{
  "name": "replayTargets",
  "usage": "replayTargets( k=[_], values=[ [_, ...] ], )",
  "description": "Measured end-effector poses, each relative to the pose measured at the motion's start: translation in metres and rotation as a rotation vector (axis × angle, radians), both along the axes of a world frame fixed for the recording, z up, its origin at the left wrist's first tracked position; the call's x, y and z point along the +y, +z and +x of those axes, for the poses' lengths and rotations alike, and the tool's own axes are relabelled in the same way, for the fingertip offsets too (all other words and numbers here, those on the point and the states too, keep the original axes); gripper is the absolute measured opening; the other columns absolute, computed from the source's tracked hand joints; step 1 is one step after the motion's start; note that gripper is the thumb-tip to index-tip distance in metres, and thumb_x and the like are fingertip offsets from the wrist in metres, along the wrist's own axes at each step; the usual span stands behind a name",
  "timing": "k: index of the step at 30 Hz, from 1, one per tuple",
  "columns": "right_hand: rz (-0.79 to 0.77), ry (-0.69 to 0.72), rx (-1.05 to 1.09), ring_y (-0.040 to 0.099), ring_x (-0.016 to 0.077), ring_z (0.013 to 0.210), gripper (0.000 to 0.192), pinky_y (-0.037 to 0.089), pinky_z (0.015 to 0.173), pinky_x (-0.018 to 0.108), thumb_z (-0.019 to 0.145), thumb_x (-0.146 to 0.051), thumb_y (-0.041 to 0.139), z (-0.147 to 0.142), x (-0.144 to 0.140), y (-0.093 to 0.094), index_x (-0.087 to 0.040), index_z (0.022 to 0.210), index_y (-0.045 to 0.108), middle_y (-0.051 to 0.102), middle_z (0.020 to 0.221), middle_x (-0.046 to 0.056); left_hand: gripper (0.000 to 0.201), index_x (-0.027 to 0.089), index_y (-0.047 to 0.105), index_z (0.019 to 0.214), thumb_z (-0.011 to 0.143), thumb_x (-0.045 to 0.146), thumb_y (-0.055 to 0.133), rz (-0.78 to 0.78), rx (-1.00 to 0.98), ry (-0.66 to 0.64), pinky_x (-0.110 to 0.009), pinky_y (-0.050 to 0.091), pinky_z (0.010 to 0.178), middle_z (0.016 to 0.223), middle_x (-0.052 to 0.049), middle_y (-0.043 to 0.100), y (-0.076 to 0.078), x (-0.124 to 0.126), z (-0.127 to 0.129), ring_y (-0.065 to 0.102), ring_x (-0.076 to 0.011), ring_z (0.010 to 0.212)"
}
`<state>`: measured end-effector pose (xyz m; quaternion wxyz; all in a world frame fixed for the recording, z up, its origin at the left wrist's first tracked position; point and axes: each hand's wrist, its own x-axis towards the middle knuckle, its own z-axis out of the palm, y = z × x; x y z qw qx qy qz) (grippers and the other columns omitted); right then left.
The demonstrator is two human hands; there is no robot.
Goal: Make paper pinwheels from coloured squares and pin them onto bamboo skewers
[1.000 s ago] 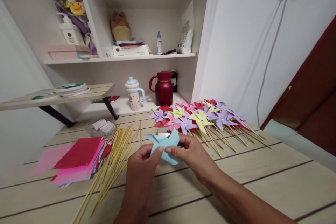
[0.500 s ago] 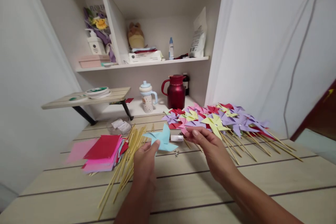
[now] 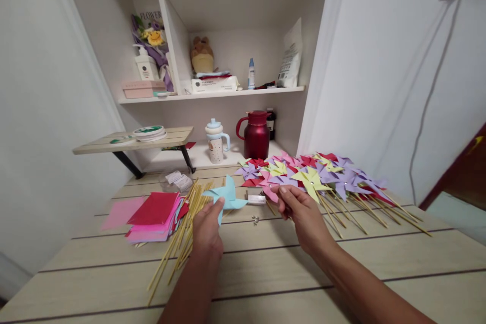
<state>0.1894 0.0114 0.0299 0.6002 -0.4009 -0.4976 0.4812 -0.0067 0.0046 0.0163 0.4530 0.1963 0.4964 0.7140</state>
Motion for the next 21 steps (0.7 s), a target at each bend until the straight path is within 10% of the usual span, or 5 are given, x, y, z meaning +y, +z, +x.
replayTargets(
  k=[6,21],
  values=[
    [0.027,0.103,-0.508,0.045,0.0133,0.049,0.022,0.032,0.050,0.025,0.084,-0.035,0.057,0.003,0.013,-0.018,-0.018,0.073,0.067,0.052,0.051,-0.004,0.029,0.013,0.074,0.083,0.060,0.025,0.086,0.034,0.057,0.030,-0.035,0.048,0.091,0.081,-0.004,0.074,-0.006,0.005,0.001,0.068,-0.0175,0.081],
    [0.130,0.119,-0.748,0.061,0.0178,0.074,0.012,0.045,0.068,0.028,0.074,-0.014,0.064,-0.001,0.017,-0.040,-0.021,0.077,0.074,0.071,0.079,0.002,0.015,0.013,0.071,0.084,0.071,0.017,0.077,-0.035,-0.030,0.025,-0.034,0.047,0.096,0.091,-0.007,0.073,-0.002,0.002,0.015,0.068,-0.0169,0.089]
  ],
)
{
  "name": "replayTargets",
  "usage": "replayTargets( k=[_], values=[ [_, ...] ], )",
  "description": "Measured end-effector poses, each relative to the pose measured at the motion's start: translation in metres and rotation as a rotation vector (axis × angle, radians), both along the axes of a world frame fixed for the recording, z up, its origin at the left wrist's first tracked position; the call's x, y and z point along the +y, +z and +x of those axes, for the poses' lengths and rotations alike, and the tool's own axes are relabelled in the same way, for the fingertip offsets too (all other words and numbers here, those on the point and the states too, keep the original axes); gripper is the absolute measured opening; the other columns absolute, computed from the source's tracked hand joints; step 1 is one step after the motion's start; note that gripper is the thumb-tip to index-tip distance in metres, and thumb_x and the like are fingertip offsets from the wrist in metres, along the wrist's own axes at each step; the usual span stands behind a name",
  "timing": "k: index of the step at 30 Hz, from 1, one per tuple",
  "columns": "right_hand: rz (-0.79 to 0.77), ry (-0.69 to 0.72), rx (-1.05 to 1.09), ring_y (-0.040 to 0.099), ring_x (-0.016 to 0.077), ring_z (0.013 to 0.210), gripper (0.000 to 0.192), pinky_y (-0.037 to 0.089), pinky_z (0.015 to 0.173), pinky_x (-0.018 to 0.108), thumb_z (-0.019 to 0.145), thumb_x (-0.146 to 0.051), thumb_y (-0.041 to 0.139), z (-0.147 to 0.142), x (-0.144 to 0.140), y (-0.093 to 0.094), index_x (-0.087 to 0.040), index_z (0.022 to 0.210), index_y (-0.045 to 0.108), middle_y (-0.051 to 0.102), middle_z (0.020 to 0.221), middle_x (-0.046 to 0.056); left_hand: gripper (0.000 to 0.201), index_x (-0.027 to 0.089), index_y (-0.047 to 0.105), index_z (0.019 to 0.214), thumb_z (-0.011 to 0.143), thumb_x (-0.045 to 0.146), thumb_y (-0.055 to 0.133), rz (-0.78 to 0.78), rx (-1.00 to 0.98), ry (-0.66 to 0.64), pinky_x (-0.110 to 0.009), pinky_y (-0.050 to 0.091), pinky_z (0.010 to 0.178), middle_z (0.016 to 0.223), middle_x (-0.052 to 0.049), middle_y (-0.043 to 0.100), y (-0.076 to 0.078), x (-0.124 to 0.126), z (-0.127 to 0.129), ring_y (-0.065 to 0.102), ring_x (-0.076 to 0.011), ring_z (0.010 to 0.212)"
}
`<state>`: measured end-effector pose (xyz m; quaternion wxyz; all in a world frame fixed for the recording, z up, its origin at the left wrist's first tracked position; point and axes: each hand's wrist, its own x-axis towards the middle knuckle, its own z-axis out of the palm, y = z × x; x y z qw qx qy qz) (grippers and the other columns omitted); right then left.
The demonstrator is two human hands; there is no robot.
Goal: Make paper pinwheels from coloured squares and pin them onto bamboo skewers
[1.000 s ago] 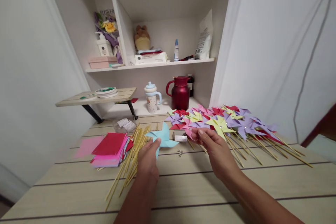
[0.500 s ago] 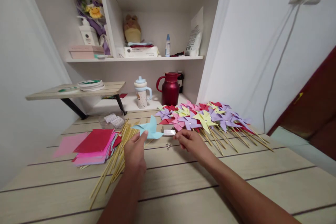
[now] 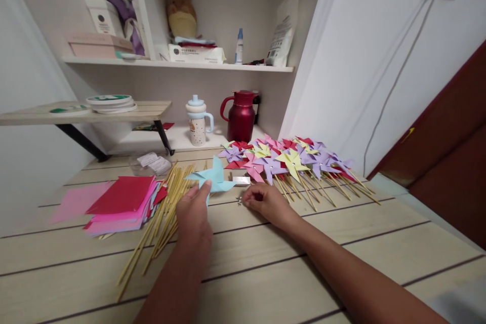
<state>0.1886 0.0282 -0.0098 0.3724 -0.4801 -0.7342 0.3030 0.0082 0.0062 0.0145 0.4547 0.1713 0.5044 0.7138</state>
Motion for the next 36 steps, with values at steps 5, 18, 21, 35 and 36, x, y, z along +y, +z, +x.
replayTargets(
  k=[5,18,21,35,36],
  values=[
    [0.068,-0.014,-0.017,0.063,0.0220,0.094,0.020,0.048,0.087,0.035,0.081,-0.017,0.064,-0.001,0.003,-0.004,-0.026,0.093,0.079,0.072,0.101,0.005,0.014,0.013,0.070,0.080,0.069,0.017,0.078,-0.018,-0.029,0.000,-0.034,0.047,0.094,0.087,-0.006,0.072,0.000,-0.001,0.003,0.068,-0.0198,0.092],
    [0.123,0.005,-0.143,0.061,0.0208,0.082,0.026,0.048,0.078,0.034,0.083,-0.014,0.063,-0.006,0.005,-0.012,-0.029,0.095,0.080,0.065,0.087,0.005,0.005,0.014,0.071,0.076,0.072,0.012,0.074,0.002,-0.047,-0.047,-0.027,0.049,0.081,0.080,-0.002,0.071,0.003,-0.006,0.005,0.066,-0.0129,0.075],
    [0.123,0.021,-0.150,0.062,0.0208,0.081,0.025,0.049,0.077,0.034,0.082,-0.013,0.063,-0.006,0.005,-0.013,-0.029,0.091,0.080,0.066,0.088,0.005,0.004,0.014,0.071,0.075,0.072,0.013,0.074,-0.005,-0.038,-0.049,-0.027,0.049,0.078,0.077,-0.001,0.071,0.003,-0.006,0.005,0.066,-0.0133,0.074],
    [0.095,0.084,-0.129,0.063,0.0203,0.083,0.014,0.047,0.077,0.032,0.079,-0.012,0.068,-0.003,0.004,-0.006,-0.024,0.081,0.076,0.071,0.087,0.003,0.008,0.016,0.070,0.076,0.070,0.016,0.076,-0.033,-0.004,-0.031,-0.029,0.049,0.082,0.080,-0.001,0.071,-0.001,-0.005,0.004,0.066,-0.0165,0.083],
    [0.094,0.085,-0.127,0.063,0.0201,0.083,0.014,0.047,0.077,0.032,0.079,-0.012,0.067,-0.003,0.004,-0.006,-0.024,0.080,0.076,0.071,0.086,0.003,0.009,0.016,0.070,0.076,0.070,0.017,0.076,-0.035,-0.004,-0.029,-0.029,0.049,0.082,0.081,-0.001,0.071,-0.001,-0.005,0.003,0.066,-0.0168,0.084]
  ],
)
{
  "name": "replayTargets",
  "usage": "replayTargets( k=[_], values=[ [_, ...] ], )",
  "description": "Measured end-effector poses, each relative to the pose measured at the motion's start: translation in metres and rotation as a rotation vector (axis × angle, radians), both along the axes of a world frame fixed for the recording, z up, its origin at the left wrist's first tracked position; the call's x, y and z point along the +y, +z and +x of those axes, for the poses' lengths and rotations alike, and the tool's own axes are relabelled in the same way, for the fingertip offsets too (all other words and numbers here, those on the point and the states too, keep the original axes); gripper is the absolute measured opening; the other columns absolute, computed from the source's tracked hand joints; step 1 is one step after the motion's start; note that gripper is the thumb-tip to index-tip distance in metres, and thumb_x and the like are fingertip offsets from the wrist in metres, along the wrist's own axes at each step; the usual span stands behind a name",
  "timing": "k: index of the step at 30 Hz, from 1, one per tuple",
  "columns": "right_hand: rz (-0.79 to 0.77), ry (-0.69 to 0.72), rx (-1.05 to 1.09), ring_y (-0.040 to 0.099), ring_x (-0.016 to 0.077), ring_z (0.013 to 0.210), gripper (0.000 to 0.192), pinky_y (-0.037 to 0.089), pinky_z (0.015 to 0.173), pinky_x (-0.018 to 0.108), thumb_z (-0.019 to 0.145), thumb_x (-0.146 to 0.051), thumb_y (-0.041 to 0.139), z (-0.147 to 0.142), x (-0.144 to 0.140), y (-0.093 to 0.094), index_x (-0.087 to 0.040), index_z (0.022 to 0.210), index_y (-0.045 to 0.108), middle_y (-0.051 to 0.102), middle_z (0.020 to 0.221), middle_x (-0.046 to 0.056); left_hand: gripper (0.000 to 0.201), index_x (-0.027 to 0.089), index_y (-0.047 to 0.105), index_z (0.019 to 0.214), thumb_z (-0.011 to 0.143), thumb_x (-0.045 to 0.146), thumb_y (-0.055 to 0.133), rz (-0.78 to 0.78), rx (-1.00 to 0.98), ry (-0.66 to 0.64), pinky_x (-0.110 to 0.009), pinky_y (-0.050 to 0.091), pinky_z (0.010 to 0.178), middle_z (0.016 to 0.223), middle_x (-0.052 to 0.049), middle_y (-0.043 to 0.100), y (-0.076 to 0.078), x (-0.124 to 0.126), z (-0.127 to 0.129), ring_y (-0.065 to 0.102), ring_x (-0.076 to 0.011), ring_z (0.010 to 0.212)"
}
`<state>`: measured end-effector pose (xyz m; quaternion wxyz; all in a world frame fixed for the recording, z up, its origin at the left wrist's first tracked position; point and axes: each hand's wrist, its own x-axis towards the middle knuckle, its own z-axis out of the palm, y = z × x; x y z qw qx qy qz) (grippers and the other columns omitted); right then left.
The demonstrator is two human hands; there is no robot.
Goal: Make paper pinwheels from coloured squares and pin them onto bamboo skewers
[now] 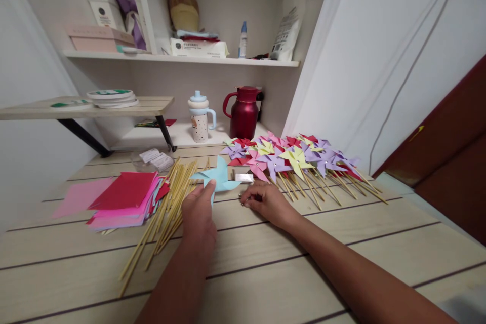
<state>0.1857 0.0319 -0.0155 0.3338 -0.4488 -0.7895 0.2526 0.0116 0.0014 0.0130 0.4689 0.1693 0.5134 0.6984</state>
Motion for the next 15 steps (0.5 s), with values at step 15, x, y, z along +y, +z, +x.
replayTargets(
  k=[15],
  values=[
    [-0.028,-0.003,0.031,0.059,0.0152,0.069,0.011,0.045,0.066,0.026,0.076,-0.012,0.070,-0.0004,-0.0015,-0.0007,-0.022,0.075,0.074,0.066,0.079,0.001,0.011,0.014,0.070,0.077,0.068,0.017,0.076,0.008,-0.001,0.009,-0.027,0.048,0.078,0.073,0.000,0.069,-0.0018,0.0011,-0.0003,0.065,-0.0143,0.076]
  ],
)
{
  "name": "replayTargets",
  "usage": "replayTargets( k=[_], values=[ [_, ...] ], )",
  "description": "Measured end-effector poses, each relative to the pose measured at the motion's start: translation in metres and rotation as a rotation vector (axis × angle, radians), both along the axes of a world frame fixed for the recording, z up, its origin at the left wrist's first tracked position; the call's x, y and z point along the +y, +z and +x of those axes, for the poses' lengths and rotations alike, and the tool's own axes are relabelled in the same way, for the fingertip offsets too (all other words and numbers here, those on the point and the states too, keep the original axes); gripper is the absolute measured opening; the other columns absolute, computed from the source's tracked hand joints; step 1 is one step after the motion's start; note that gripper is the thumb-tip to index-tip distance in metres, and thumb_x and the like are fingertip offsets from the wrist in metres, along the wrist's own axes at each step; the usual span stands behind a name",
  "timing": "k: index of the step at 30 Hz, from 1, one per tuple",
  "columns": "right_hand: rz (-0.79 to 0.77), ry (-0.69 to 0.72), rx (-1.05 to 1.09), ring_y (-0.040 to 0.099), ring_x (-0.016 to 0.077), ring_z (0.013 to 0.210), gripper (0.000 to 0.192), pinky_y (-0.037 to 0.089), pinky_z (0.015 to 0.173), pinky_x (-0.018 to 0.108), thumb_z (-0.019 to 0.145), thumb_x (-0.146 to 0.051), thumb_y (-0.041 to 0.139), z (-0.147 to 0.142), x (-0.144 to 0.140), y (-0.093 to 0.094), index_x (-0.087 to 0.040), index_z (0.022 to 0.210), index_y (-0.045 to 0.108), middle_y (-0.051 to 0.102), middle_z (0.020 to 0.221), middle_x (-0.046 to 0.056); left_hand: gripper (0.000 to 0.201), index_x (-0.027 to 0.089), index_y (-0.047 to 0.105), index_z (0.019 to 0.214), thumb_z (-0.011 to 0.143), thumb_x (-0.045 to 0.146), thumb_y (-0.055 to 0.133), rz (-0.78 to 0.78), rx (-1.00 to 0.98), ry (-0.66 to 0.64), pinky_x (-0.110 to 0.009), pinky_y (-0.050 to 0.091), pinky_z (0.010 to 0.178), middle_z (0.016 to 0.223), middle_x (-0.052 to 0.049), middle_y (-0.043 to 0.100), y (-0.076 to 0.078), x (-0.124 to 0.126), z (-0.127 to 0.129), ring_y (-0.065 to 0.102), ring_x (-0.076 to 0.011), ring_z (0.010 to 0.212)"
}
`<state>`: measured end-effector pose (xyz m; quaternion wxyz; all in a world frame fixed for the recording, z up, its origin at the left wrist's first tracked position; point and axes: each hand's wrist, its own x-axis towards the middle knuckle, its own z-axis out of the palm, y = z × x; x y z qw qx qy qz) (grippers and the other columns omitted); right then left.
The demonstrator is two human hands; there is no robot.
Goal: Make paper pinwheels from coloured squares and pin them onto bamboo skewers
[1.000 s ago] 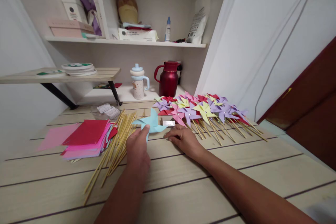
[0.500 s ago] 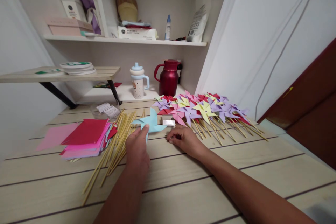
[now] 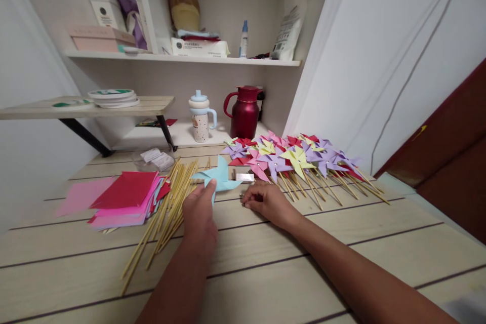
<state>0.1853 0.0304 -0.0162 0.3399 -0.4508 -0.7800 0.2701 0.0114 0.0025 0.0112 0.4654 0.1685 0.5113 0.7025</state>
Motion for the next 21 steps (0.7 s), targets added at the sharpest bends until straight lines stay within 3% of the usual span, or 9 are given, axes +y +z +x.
replayTargets(
  k=[12,21],
  values=[
    [-0.010,0.007,0.018,0.060,0.0150,0.070,0.013,0.046,0.067,0.026,0.075,-0.010,0.068,-0.0015,-0.0018,0.0031,-0.021,0.072,0.073,0.065,0.074,0.000,0.007,0.014,0.071,0.074,0.070,0.014,0.076,0.023,-0.006,0.009,-0.027,0.049,0.080,0.076,-0.001,0.071,-0.0025,0.0023,0.0002,0.066,-0.0129,0.075],
    [-0.013,0.000,0.031,0.061,0.0167,0.073,0.014,0.045,0.069,0.028,0.075,-0.009,0.068,-0.0026,-0.0018,0.0030,-0.022,0.069,0.073,0.067,0.074,0.001,0.019,0.013,0.071,0.077,0.065,0.022,0.081,0.009,0.024,-0.011,-0.029,0.047,0.084,0.079,-0.002,0.070,-0.0089,0.0036,-0.0030,0.065,-0.0150,0.081]
  ],
)
